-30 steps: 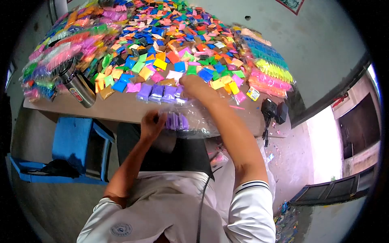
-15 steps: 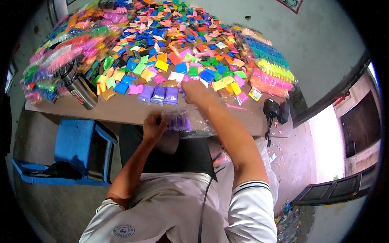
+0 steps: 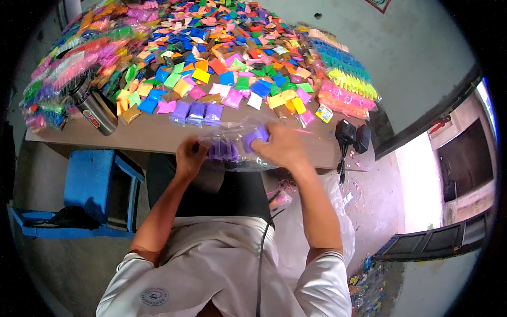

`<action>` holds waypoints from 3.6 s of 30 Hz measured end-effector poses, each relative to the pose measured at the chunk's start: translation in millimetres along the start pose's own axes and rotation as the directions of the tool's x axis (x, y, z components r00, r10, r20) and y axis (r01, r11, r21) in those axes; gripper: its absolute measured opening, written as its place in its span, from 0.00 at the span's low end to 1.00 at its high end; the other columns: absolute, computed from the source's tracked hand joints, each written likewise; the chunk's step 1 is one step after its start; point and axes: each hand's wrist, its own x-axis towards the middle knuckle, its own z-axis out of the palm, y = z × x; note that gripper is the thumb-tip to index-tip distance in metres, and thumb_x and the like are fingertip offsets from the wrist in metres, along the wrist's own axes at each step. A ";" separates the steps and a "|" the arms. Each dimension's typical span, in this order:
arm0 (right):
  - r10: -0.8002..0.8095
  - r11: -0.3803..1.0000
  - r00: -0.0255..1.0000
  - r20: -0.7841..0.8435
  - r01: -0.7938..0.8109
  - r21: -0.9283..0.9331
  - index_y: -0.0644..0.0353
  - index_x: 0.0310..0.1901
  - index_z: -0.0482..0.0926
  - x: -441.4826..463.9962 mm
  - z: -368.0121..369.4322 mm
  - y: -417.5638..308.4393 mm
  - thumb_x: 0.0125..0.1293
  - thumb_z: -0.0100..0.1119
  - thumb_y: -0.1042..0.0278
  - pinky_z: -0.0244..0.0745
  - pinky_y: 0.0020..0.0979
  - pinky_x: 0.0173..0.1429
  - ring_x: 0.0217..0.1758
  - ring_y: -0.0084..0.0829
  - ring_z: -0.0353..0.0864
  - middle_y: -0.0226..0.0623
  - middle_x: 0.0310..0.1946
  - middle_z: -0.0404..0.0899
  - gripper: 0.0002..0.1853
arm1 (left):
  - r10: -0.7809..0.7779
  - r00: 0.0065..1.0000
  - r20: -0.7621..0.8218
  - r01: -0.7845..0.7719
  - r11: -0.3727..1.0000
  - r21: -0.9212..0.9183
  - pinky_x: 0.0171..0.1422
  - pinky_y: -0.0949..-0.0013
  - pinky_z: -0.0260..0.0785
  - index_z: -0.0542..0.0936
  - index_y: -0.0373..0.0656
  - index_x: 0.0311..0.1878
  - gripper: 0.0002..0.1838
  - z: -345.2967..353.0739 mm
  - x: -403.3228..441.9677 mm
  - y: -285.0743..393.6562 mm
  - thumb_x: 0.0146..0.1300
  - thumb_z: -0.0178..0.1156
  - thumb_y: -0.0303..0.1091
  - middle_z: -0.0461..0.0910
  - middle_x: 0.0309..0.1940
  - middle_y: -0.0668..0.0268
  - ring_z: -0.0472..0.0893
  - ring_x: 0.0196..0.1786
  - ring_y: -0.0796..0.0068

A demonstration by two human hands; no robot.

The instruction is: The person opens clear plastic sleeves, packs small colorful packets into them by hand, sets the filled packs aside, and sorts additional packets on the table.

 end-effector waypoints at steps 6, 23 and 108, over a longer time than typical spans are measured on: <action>-0.055 0.995 0.996 -0.063 0.049 -0.089 0.68 0.38 0.81 24.2 76.2 16.2 0.53 0.63 0.48 0.76 0.49 0.53 0.45 0.56 0.82 0.61 0.37 0.82 0.26 | 0.089 0.996 -0.018 -0.086 0.990 0.115 0.35 0.57 0.64 0.75 0.37 0.25 0.17 -6.4 1.3 15.7 0.62 0.64 0.40 0.71 0.21 0.58 0.73 0.29 0.57; -0.192 0.981 0.981 0.029 0.192 -0.017 0.55 0.46 0.83 26.0 69.8 25.5 0.59 0.59 0.49 0.73 0.50 0.53 0.45 0.54 0.81 0.54 0.39 0.83 0.21 | 0.176 0.984 -0.031 -0.171 0.976 0.138 0.34 0.57 0.65 0.74 0.38 0.24 0.15 -5.6 1.9 4.8 0.62 0.65 0.37 0.72 0.20 0.58 0.73 0.28 0.56; 0.047 0.965 0.997 -0.057 -0.060 -0.257 0.70 0.33 0.83 1.0 47.4 29.8 0.55 0.56 0.52 0.76 0.49 0.50 0.43 0.56 0.83 0.62 0.35 0.82 0.23 | 0.176 0.983 -0.040 -0.170 0.977 0.128 0.36 0.56 0.64 0.73 0.37 0.26 0.18 -0.9 0.8 4.3 0.64 0.62 0.41 0.71 0.22 0.56 0.72 0.30 0.53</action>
